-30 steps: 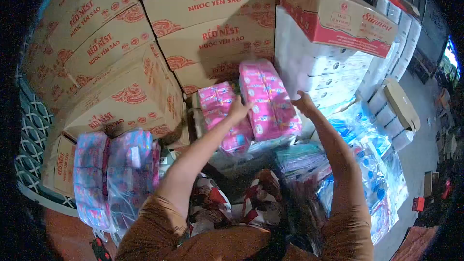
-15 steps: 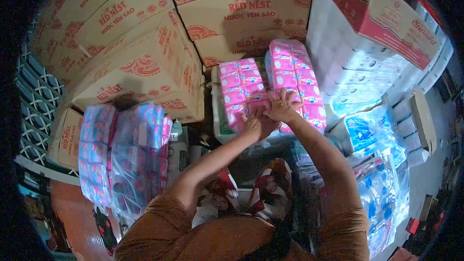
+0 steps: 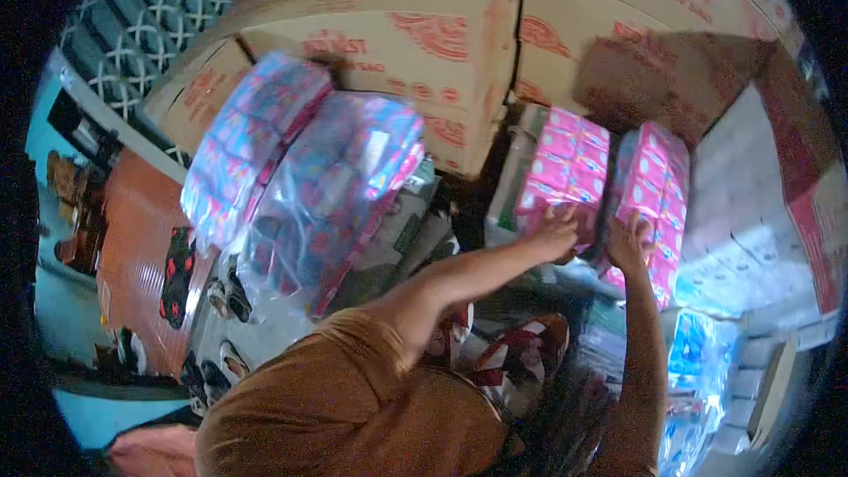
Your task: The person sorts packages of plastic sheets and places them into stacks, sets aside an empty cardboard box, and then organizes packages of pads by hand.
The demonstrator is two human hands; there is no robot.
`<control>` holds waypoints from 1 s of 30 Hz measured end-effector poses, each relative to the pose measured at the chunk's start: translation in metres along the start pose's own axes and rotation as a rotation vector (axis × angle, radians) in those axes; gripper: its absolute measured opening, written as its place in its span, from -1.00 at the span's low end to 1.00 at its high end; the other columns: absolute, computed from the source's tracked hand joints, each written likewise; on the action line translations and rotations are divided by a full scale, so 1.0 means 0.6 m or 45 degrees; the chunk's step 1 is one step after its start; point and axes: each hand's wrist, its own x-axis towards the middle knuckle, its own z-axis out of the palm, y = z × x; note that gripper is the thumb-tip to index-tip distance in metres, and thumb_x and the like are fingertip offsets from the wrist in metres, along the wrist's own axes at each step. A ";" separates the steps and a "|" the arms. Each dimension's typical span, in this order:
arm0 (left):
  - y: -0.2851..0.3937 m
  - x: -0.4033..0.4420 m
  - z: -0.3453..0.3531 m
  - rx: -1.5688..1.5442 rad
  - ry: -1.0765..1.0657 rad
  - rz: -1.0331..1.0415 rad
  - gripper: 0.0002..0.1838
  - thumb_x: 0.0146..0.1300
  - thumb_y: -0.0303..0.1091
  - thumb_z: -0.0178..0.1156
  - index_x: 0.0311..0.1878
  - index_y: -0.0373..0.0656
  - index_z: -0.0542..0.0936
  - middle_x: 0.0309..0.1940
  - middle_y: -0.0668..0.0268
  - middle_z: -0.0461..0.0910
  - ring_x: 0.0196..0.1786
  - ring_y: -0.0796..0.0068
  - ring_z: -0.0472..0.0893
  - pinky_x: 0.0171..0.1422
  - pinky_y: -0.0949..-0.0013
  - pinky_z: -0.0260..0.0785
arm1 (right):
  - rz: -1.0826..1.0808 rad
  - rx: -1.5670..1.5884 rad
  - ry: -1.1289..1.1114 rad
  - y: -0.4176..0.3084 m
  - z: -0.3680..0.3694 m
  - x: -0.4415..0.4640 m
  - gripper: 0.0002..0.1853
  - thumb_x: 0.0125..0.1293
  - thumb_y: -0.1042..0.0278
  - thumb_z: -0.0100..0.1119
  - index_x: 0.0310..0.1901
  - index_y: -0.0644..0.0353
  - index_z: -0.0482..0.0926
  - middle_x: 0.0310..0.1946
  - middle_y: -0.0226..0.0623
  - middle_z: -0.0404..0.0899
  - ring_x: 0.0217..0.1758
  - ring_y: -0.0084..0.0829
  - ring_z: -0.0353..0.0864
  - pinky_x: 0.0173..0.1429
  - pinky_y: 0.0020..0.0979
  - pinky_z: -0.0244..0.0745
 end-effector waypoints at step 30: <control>-0.370 -0.561 -0.403 -0.332 0.451 -0.430 -0.19 0.03 0.01 0.13 0.26 -0.16 0.02 0.23 0.13 0.09 0.32 0.27 -0.02 0.35 0.37 -0.22 | 0.336 1.912 -0.228 -0.711 -0.422 0.141 -0.09 0.04 0.09 0.12 0.25 0.23 -0.26 0.05 0.11 0.26 0.06 -0.12 0.34 0.07 -0.27 0.31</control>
